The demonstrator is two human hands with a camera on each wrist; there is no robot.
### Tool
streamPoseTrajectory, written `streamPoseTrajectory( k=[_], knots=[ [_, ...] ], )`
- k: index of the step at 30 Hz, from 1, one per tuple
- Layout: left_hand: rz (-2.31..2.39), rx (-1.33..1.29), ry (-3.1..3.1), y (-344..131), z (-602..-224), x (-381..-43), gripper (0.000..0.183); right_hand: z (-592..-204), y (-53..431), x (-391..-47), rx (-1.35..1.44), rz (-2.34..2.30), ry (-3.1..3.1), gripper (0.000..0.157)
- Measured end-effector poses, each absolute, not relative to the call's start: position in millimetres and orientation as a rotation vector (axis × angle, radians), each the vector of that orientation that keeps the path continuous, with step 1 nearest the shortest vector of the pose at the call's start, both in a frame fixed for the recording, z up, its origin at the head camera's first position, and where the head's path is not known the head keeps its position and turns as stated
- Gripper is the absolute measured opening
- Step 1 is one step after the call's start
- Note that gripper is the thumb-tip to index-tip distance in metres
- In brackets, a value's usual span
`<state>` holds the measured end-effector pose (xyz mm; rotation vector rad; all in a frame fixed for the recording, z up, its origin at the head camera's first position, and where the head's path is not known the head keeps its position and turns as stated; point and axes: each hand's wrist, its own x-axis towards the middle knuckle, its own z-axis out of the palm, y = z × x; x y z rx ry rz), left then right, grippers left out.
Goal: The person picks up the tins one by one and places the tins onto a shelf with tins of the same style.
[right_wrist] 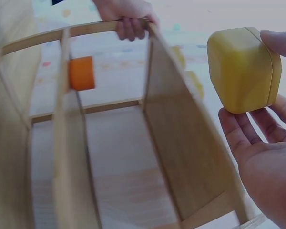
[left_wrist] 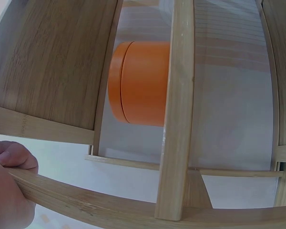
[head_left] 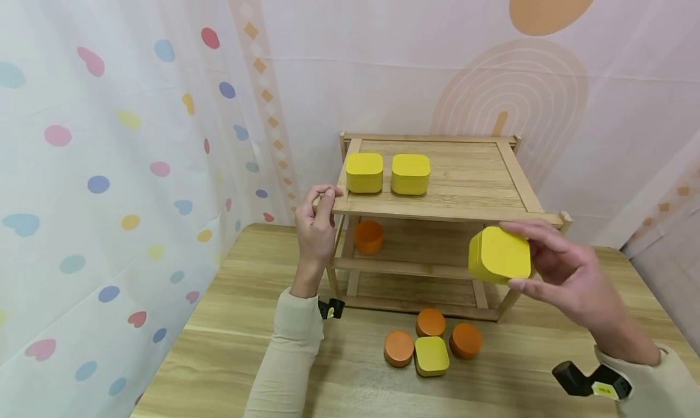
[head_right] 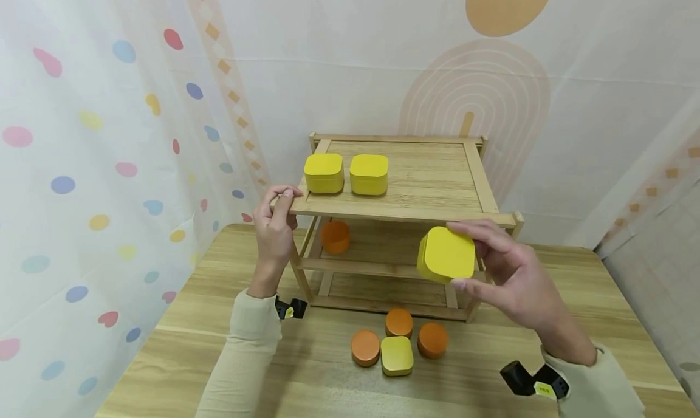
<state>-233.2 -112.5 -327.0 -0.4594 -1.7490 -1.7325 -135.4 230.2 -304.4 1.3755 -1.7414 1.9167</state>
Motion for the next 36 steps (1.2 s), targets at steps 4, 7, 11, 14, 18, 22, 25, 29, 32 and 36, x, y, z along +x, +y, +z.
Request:
streamPoseTrajectory(
  k=[4, 7, 11, 14, 18, 22, 25, 29, 32, 36],
  knots=[
    [-1.722, -0.458, -1.76, -112, -327, -232, 0.031, -290, 229, -136, 1.277, 1.941, -1.763, 0.07],
    [-1.718, -0.457, -1.769, -112, -327, -232, 0.03, -280, 228, -139, 1.221, 1.956, -1.792, 0.072],
    [-1.716, -0.448, -1.765, -112, -326, -232, 0.029, -267, 226, -146, 1.137, 1.929, -1.879, 0.069],
    [-1.711, -0.447, -1.765, -113, -326, -232, 0.029, -258, 224, -154, 1.076, 1.906, -1.965, 0.067],
    [-1.707, -0.453, -1.773, -113, -327, -231, 0.03, -249, 221, -163, 0.973, 1.912, -2.077, 0.062],
    [-1.707, -0.454, -1.772, -113, -327, -231, 0.03, -242, 217, -172, 0.869, 1.932, -2.156, 0.057],
    [-1.708, -0.444, -1.769, -114, -326, -230, 0.029, -236, 215, -180, 0.77, 1.878, -2.246, 0.055],
    [-1.7, -0.438, -1.769, -115, -325, -230, 0.028, -232, 211, -190, 0.62, 1.747, -2.383, 0.054],
    [-1.7, -0.444, -1.766, -114, -326, -231, 0.028, -230, 208, -195, 0.567, 1.671, -2.442, 0.054],
    [-1.71, -0.452, -1.765, -115, -327, -231, 0.029, -229, 206, -201, 0.499, 1.578, -2.513, 0.054]
  ],
)
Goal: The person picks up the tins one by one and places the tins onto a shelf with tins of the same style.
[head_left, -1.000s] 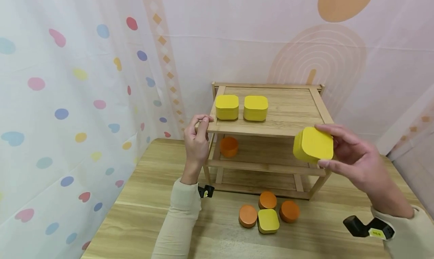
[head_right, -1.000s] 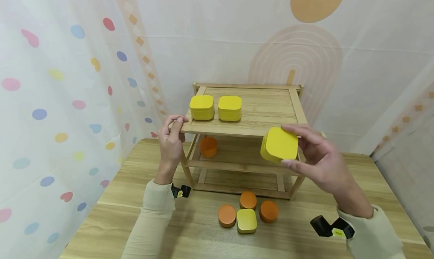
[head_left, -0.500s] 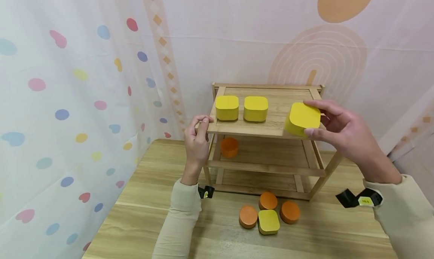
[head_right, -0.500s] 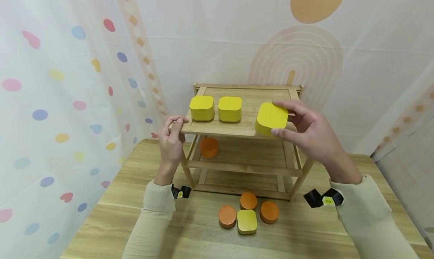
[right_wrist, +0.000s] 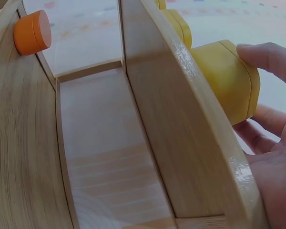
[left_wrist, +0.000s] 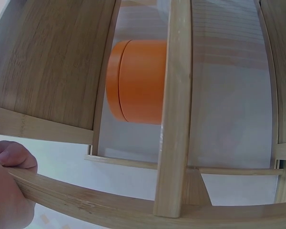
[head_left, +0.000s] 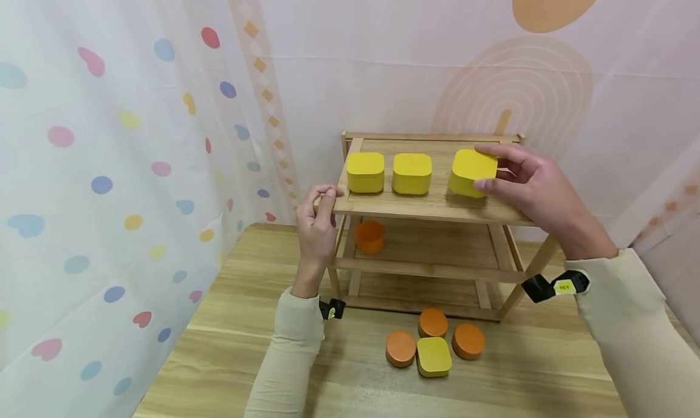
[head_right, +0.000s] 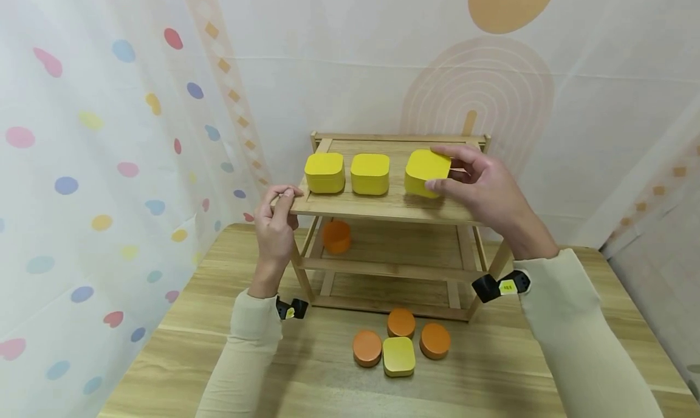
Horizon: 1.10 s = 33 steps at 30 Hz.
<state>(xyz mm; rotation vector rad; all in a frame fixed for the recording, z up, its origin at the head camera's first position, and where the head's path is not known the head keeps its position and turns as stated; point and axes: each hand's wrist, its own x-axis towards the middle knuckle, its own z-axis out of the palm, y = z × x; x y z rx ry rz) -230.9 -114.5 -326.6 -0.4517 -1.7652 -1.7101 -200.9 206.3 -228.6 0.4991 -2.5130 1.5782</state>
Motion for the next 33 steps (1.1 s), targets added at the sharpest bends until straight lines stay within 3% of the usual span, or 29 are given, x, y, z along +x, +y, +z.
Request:
streamPoseTrajectory(
  k=[33],
  knots=[
    [-1.722, -0.471, -1.733, -115, -323, -227, 0.03, -230, 205, -213, 0.639, 1.624, -2.517, 0.05]
  ],
)
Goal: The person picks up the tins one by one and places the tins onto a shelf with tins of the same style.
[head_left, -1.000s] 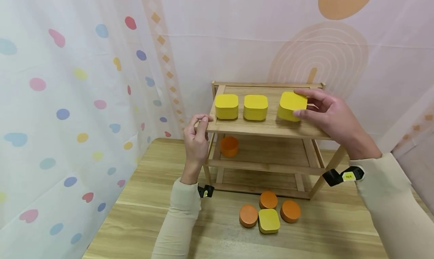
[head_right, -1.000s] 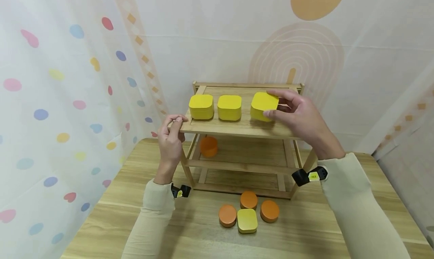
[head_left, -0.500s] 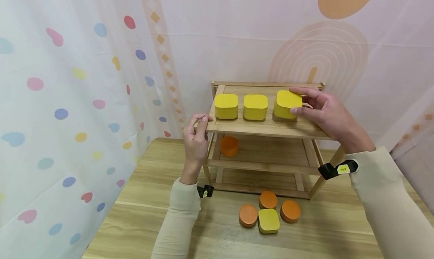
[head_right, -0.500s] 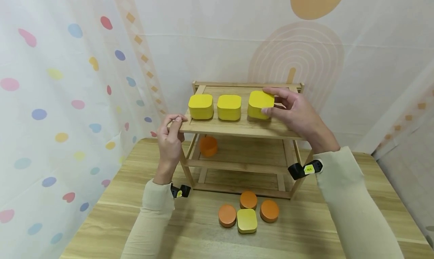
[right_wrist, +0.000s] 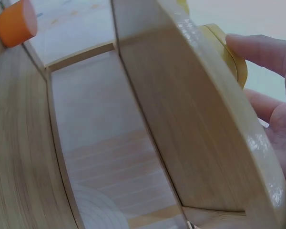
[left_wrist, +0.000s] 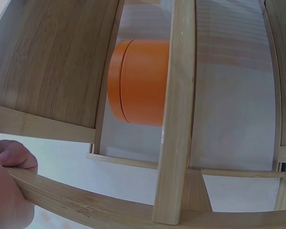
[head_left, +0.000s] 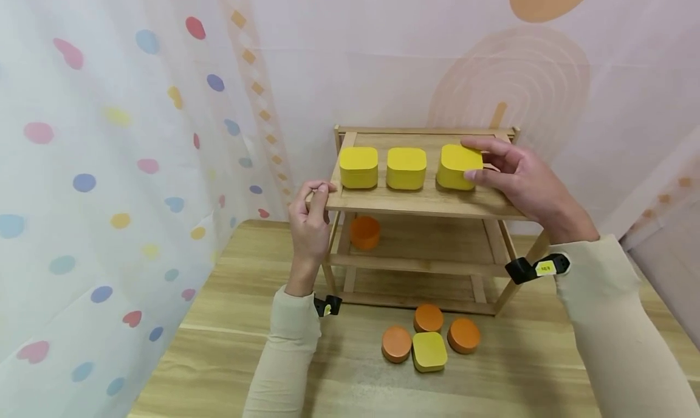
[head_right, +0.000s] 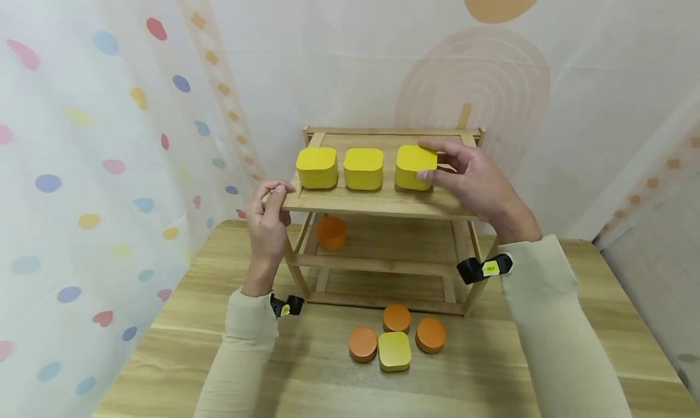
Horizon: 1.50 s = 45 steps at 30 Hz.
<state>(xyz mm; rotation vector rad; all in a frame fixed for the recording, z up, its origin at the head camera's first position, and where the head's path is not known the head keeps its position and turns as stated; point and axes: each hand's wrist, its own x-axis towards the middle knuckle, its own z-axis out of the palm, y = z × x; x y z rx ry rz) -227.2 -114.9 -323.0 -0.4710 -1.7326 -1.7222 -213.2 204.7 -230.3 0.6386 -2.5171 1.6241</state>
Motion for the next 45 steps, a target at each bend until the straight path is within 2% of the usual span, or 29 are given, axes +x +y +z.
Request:
streamPoseTrajectory(
  k=[19, 45],
  knots=[
    [-1.724, -0.437, -1.735, -119.2, -321.6, -224.2, 0.028, -226.9, 198.6, -211.5, 0.548, 1.621, -2.645, 0.052],
    [-1.726, -0.434, -1.729, -120.0, -321.1, -224.6, 0.028, -228.1, 195.6, -212.8, 0.611, 1.637, -2.605, 0.05]
  ],
)
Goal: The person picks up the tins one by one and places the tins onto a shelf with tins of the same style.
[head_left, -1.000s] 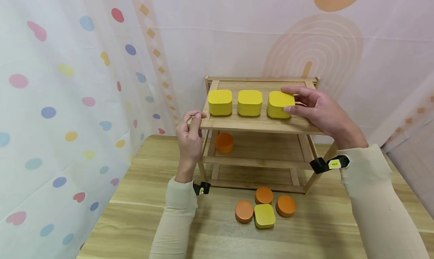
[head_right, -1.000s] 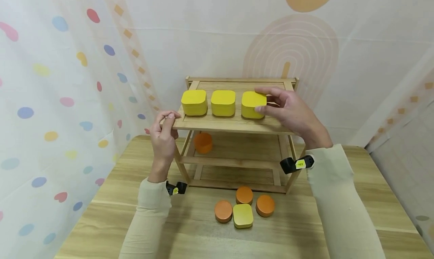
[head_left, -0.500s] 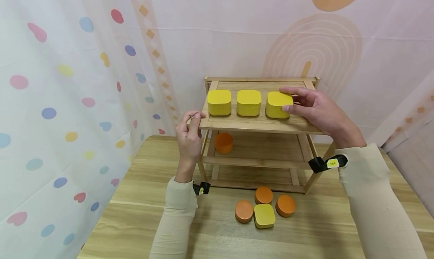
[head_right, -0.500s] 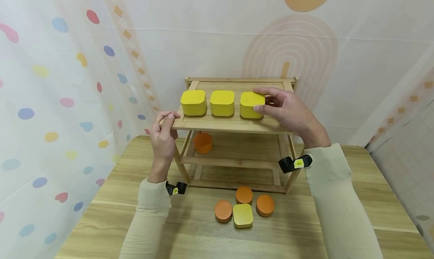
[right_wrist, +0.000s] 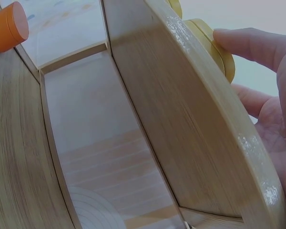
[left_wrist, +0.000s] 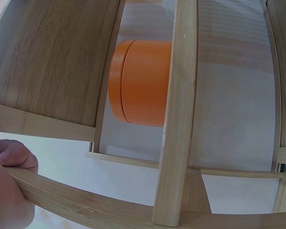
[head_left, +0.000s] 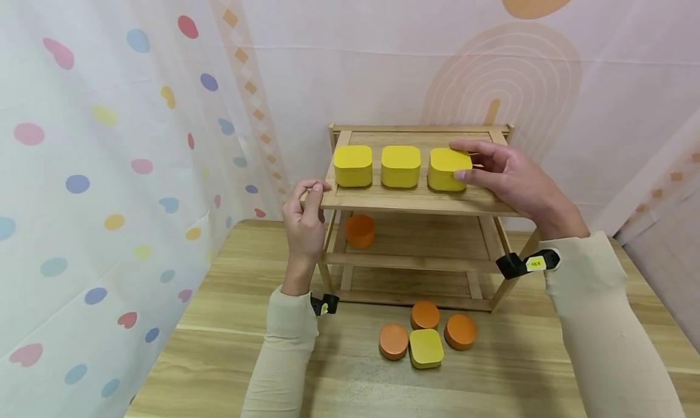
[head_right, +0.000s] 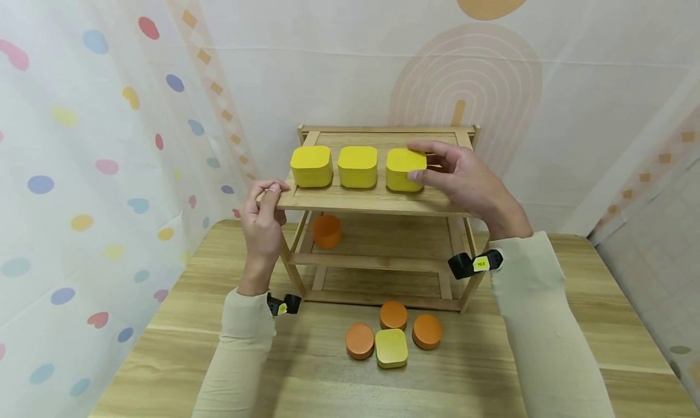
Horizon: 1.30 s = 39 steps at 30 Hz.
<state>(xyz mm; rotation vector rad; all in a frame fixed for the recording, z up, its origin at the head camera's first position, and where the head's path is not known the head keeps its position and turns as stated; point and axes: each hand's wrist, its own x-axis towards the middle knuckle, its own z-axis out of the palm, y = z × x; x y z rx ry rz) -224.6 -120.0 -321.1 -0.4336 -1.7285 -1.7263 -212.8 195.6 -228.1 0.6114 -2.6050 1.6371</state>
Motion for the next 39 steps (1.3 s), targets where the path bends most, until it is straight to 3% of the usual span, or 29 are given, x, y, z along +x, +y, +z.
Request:
streamPoseTrajectory(
  k=[24, 30, 39],
  knots=[
    [-1.707, -0.421, -1.743, -123, -325, -226, 0.028, -239, 192, -214, 0.809, 1.514, -2.308, 0.052],
    [-1.704, -0.421, -1.742, -123, -325, -227, 0.029, -243, 192, -200, 0.807, 1.458, -2.139, 0.052],
    [-1.709, -0.439, -1.737, -119, -323, -227, 0.029, -268, 196, -169, 1.045, 1.701, -1.674, 0.05]
  ],
)
